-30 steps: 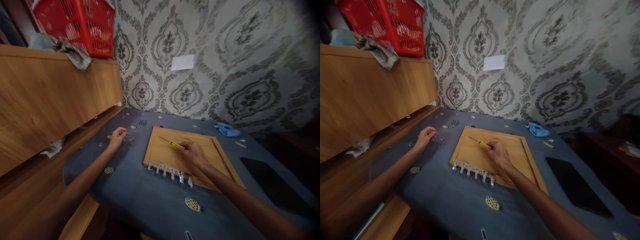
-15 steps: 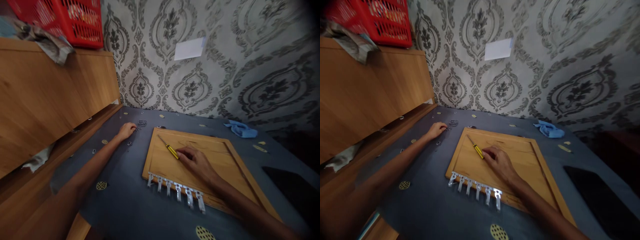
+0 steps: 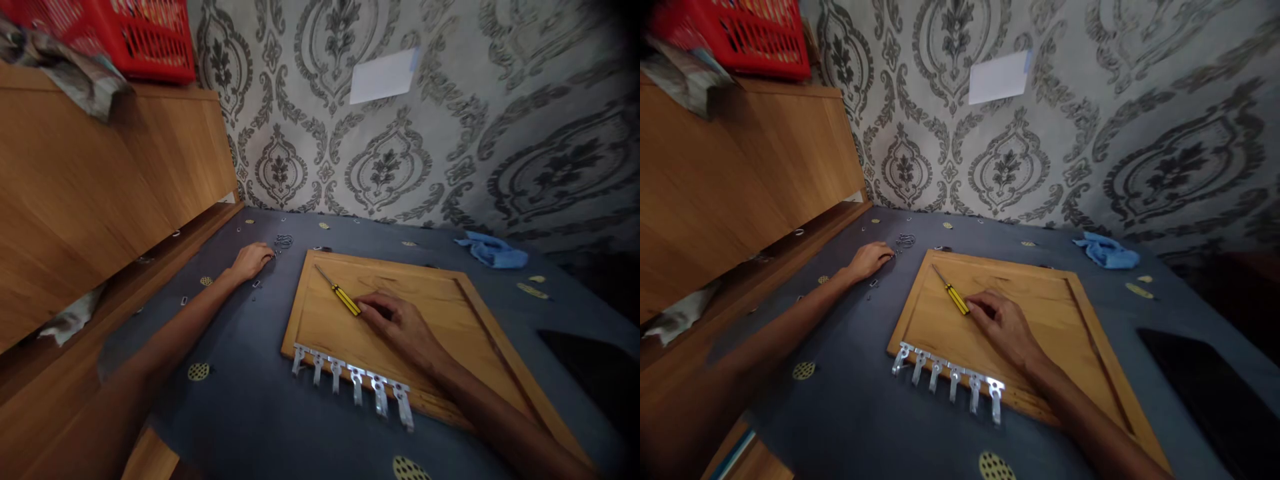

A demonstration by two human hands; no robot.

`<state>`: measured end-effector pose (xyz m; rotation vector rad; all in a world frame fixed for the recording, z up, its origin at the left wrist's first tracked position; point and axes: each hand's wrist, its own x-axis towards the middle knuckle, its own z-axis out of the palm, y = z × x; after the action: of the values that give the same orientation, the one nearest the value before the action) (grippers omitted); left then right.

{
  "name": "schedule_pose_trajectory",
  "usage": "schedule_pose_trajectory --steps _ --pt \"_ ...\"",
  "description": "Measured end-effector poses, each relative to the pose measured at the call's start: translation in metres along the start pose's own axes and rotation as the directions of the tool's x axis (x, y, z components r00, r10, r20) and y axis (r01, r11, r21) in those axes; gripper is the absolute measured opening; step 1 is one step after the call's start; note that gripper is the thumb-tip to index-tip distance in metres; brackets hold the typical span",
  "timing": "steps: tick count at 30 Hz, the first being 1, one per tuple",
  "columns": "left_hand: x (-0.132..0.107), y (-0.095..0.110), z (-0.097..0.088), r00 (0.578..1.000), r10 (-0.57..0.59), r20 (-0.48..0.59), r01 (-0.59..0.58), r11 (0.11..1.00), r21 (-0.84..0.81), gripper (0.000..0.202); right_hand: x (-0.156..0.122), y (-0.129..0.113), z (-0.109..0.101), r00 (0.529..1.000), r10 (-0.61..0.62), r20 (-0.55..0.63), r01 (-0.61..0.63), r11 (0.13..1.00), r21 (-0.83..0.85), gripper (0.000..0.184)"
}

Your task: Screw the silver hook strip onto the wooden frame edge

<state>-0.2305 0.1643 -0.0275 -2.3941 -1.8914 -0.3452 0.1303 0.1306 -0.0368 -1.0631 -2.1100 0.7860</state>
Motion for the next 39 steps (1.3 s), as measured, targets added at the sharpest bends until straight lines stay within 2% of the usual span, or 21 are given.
schedule_pose_trajectory --steps 5,13,19,21,24,29,31,34,39 --pt "0.001 -0.004 -0.002 0.999 0.028 0.029 -0.028 1.000 0.011 0.031 -0.001 0.002 0.000 1.000 -0.001 -0.008 0.001 1.000 0.013 0.032" --pt "0.002 -0.001 -0.009 0.997 0.009 0.074 -0.008 1.000 -0.003 0.033 -0.001 -0.001 -0.001 1.000 -0.020 -0.012 0.021 0.999 0.041 0.031" --pt "-0.008 0.018 -0.022 1.000 -0.031 0.000 0.031 0.998 -0.057 0.029 -0.003 -0.003 0.000 0.997 -0.028 -0.065 0.033 0.997 0.064 0.025" --pt "-0.016 0.032 -0.030 0.998 -0.036 -0.050 0.031 0.995 -0.095 0.019 -0.004 -0.001 0.001 0.995 -0.020 -0.096 0.028 0.996 0.086 0.024" --pt "-0.033 0.065 -0.046 0.996 0.009 -0.089 -0.025 0.984 -0.179 0.004 -0.007 -0.001 -0.001 0.984 0.007 -0.175 0.017 0.991 0.132 0.025" --pt "-0.063 0.132 -0.073 0.985 0.128 -0.119 -0.160 0.931 -0.328 0.007 -0.020 -0.013 -0.014 0.962 0.008 -0.274 0.043 0.983 0.179 0.023" --pt "-0.070 0.157 -0.080 0.975 0.188 -0.116 -0.219 0.898 -0.382 0.006 -0.031 -0.023 -0.020 0.969 -0.017 -0.248 0.066 0.980 0.190 0.019" --pt "-0.073 0.189 -0.083 0.957 0.284 -0.058 -0.279 0.847 -0.453 0.005 -0.053 -0.037 -0.028 0.979 -0.052 -0.195 0.095 0.971 0.218 0.014" --pt "-0.063 0.222 -0.081 0.916 0.401 -0.001 -0.353 0.804 -0.478 0.008 -0.082 -0.052 -0.032 0.991 -0.105 -0.079 0.124 0.944 0.304 0.014"
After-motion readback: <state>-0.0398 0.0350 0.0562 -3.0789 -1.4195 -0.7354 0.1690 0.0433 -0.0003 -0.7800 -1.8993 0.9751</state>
